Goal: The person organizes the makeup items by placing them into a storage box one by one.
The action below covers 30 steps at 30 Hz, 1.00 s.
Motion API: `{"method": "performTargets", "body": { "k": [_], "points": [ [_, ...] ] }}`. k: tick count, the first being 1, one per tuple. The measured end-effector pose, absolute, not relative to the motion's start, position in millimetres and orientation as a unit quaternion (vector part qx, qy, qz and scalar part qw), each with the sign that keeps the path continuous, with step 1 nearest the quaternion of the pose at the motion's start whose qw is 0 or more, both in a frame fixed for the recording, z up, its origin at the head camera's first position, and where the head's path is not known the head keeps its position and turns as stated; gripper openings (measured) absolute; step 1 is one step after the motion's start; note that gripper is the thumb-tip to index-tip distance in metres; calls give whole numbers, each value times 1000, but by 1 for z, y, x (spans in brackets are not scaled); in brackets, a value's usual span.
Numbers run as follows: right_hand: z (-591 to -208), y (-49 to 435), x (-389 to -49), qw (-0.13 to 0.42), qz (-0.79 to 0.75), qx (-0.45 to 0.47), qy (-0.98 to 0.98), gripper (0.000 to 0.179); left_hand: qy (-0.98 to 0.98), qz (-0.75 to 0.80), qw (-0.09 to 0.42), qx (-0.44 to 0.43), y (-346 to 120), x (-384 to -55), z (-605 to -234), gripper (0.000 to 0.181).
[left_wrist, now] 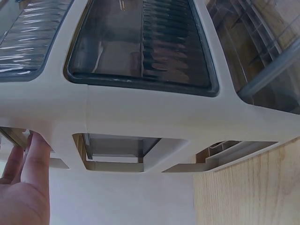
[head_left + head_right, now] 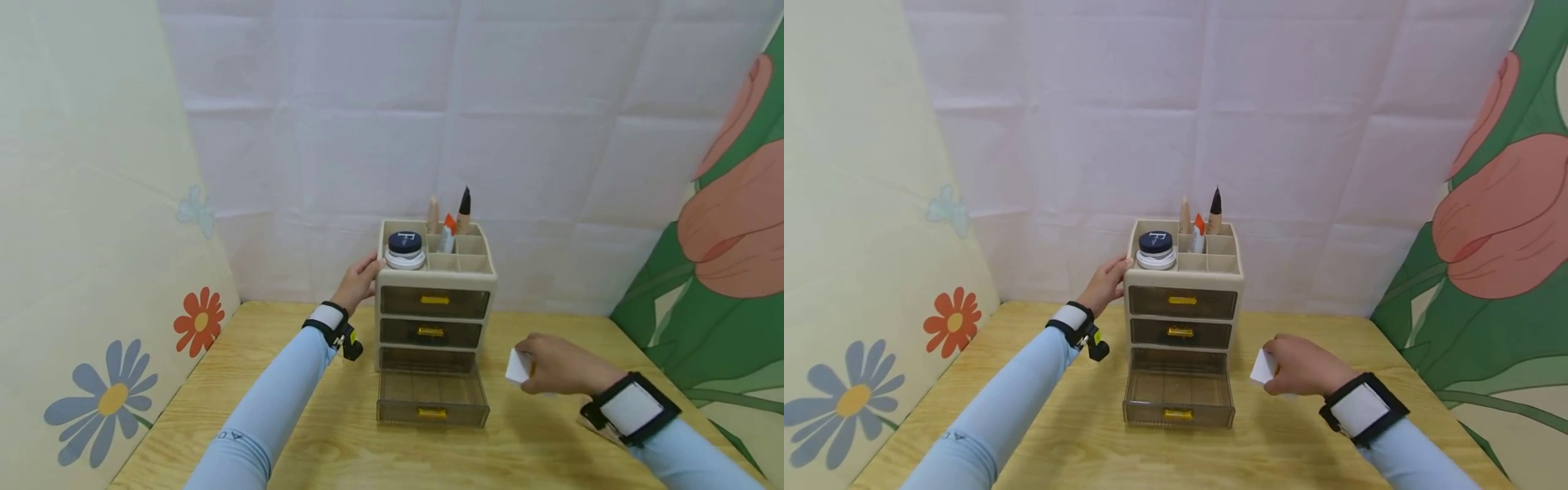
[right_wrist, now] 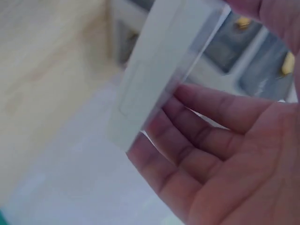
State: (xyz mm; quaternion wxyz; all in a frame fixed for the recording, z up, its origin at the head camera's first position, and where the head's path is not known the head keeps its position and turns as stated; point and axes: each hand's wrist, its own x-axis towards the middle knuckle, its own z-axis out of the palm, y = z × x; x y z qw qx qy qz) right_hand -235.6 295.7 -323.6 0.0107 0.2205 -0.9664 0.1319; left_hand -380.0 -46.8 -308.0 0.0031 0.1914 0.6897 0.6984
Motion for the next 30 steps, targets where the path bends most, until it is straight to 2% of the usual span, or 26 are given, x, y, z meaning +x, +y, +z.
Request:
{"method": "performTargets", "body": {
  "k": [7,12,19,26,30],
  "points": [
    [-294,256,-232,-28,104,282,-953,57,695,694,-1,187,-48,-381,-308,54],
    [-287,227,-236,-18,69,338,-939,59,687,702,-1,187,-47,-383,-310,54],
    [-298,194,-255,-10,70,380,-922,60,690,702,-5,178,-46,-387,-311,54],
    [-315,169,-278,-67,93,373,-921,62,708,686,-4,165,-45,-387,-310,58],
    [-321,159,-289,-101,108,375,-915,54,707,687,-3,168,-46,-386,-310,57]
  ]
}}
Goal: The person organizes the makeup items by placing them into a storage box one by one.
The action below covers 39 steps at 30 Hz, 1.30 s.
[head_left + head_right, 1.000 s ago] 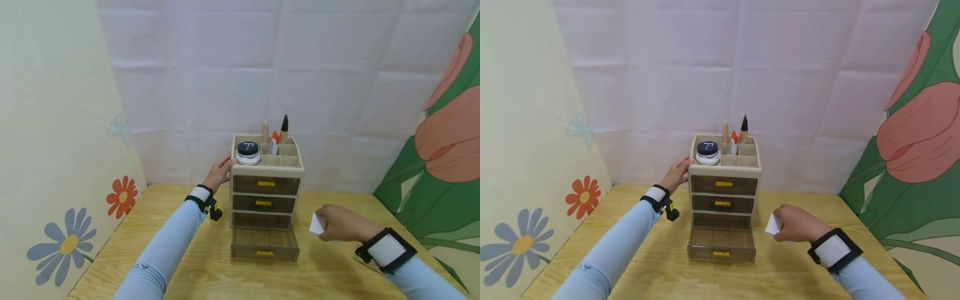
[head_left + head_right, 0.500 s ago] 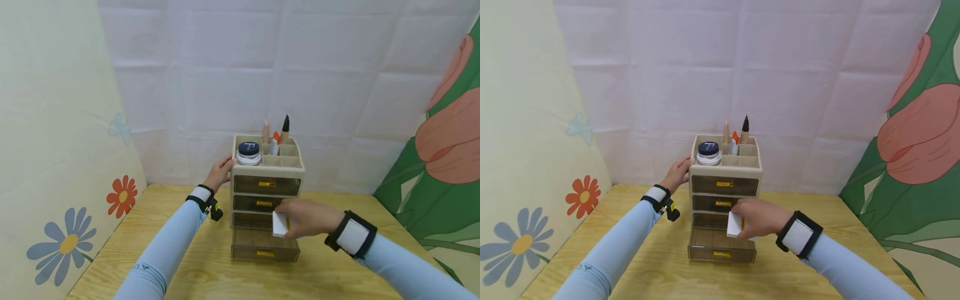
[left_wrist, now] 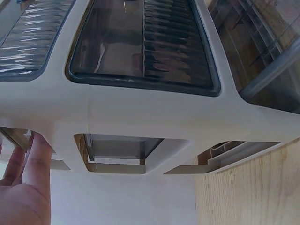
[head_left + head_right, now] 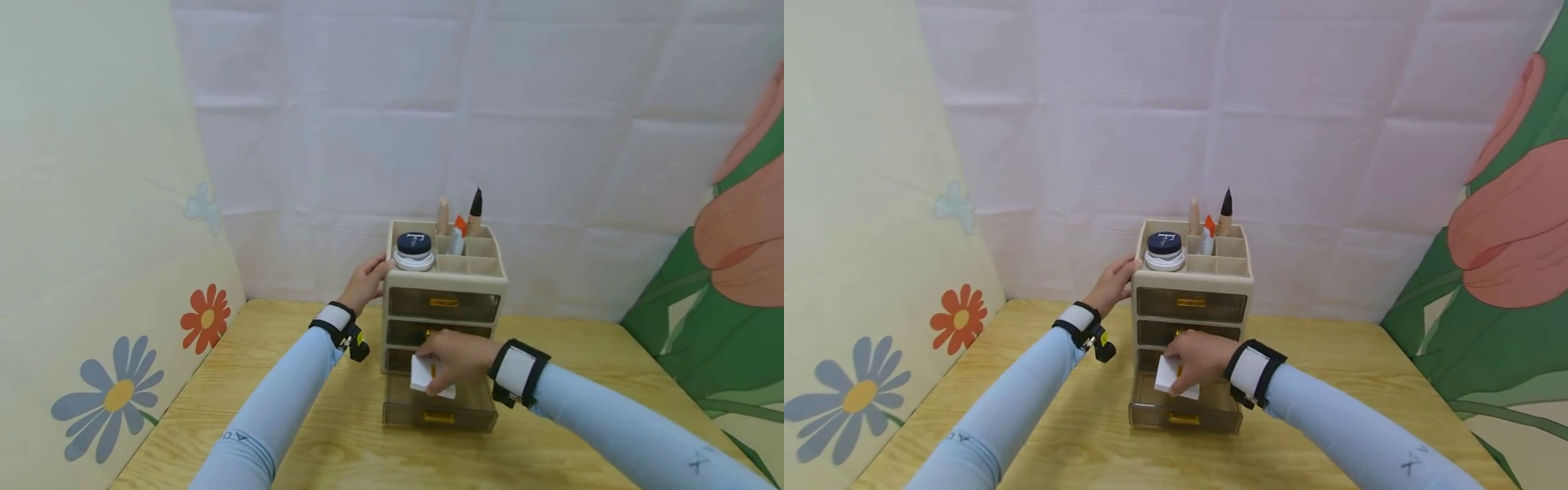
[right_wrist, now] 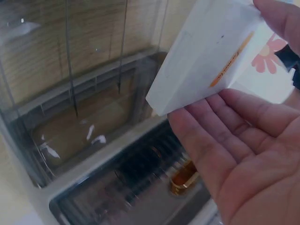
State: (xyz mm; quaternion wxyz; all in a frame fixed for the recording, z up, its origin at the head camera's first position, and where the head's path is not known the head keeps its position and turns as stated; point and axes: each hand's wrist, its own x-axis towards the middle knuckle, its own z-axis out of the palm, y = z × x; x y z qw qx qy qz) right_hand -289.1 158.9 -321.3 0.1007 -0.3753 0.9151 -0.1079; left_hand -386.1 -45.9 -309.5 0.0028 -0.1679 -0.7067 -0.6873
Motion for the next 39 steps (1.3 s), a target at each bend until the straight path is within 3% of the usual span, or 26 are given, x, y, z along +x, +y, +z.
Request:
{"method": "performTargets", "body": {
  "k": [13,25,39],
  "points": [
    [-347,135,-305,147,-61,-361,919,24,-710,-682,14,-173,-46,-386,-309,56],
    [-387,120,-319,81,11,-381,921,23,-704,-687,4,-177,-49,-387,-313,56],
    [-396,103,-319,68,38,-351,933,27,-698,-691,7,-189,-47,-386,-312,55]
  ]
}}
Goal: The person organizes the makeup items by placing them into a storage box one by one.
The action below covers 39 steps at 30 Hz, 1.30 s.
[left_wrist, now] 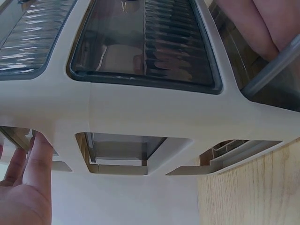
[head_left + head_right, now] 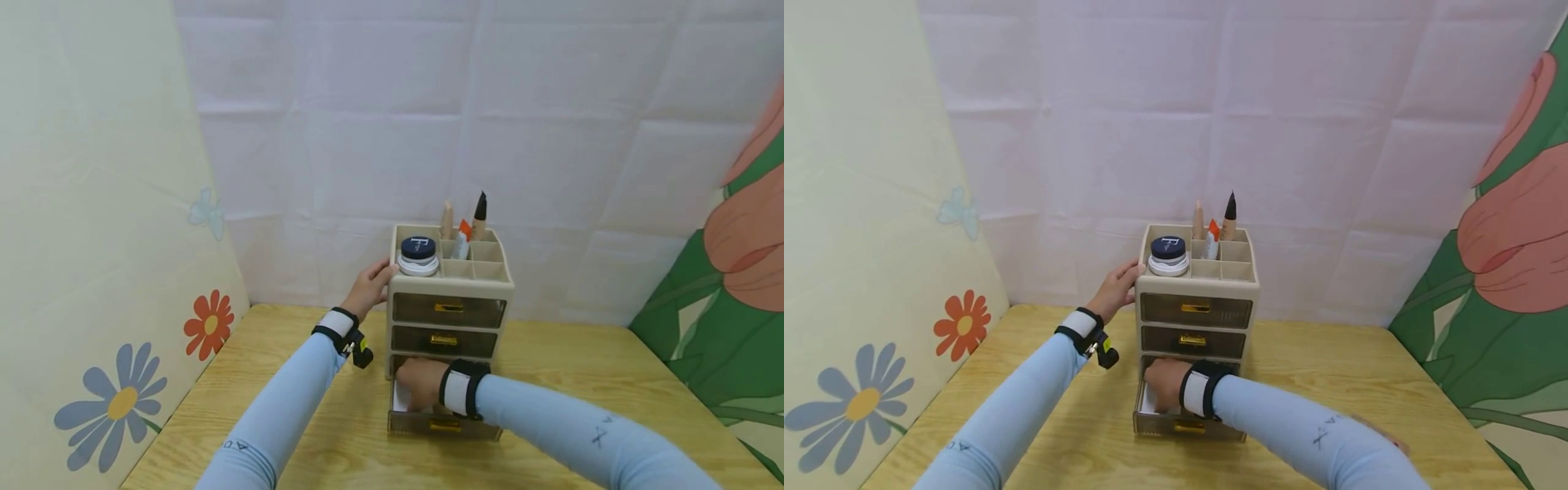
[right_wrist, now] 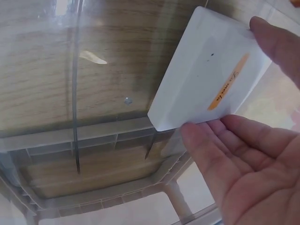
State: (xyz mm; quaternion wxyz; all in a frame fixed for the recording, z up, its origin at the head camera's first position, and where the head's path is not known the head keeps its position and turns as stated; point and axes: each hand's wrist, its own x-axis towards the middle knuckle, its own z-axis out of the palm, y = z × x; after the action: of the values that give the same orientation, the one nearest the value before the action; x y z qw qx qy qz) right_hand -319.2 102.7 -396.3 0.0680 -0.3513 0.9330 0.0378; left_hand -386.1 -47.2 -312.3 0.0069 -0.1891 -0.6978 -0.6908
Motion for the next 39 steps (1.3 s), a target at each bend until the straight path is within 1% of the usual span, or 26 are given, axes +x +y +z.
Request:
{"method": "performTargets", "body": {
  "k": [7,13,15,20,22,28,32,35,39],
  "points": [
    [-404,103,-318,57,56,-343,936,32,-699,-688,9,-195,-44,-385,-315,56],
    [-401,104,-313,70,50,-334,939,35,-698,-691,5,-187,-43,-386,-318,56],
    [-395,106,-310,79,43,-329,940,39,-698,-691,-1,-187,-43,-386,-318,57],
    [-362,112,-297,123,20,-309,943,64,-696,-694,-3,-184,-43,-385,-318,56],
    [-346,116,-293,138,14,-309,941,70,-694,-697,-1,-181,-44,-385,-319,55],
    [-302,137,-282,156,9,-322,934,69,-688,-703,-1,-179,-44,-386,-319,55],
    [-277,160,-268,151,4,-315,937,67,-687,-702,-5,-185,-43,-387,-318,57],
    [-267,185,-257,137,-10,-304,943,67,-686,-702,-2,-188,-44,-386,-317,56],
    [-263,225,-243,128,-46,-280,950,69,-684,-703,5,-194,-46,-385,-315,54]
  ]
}}
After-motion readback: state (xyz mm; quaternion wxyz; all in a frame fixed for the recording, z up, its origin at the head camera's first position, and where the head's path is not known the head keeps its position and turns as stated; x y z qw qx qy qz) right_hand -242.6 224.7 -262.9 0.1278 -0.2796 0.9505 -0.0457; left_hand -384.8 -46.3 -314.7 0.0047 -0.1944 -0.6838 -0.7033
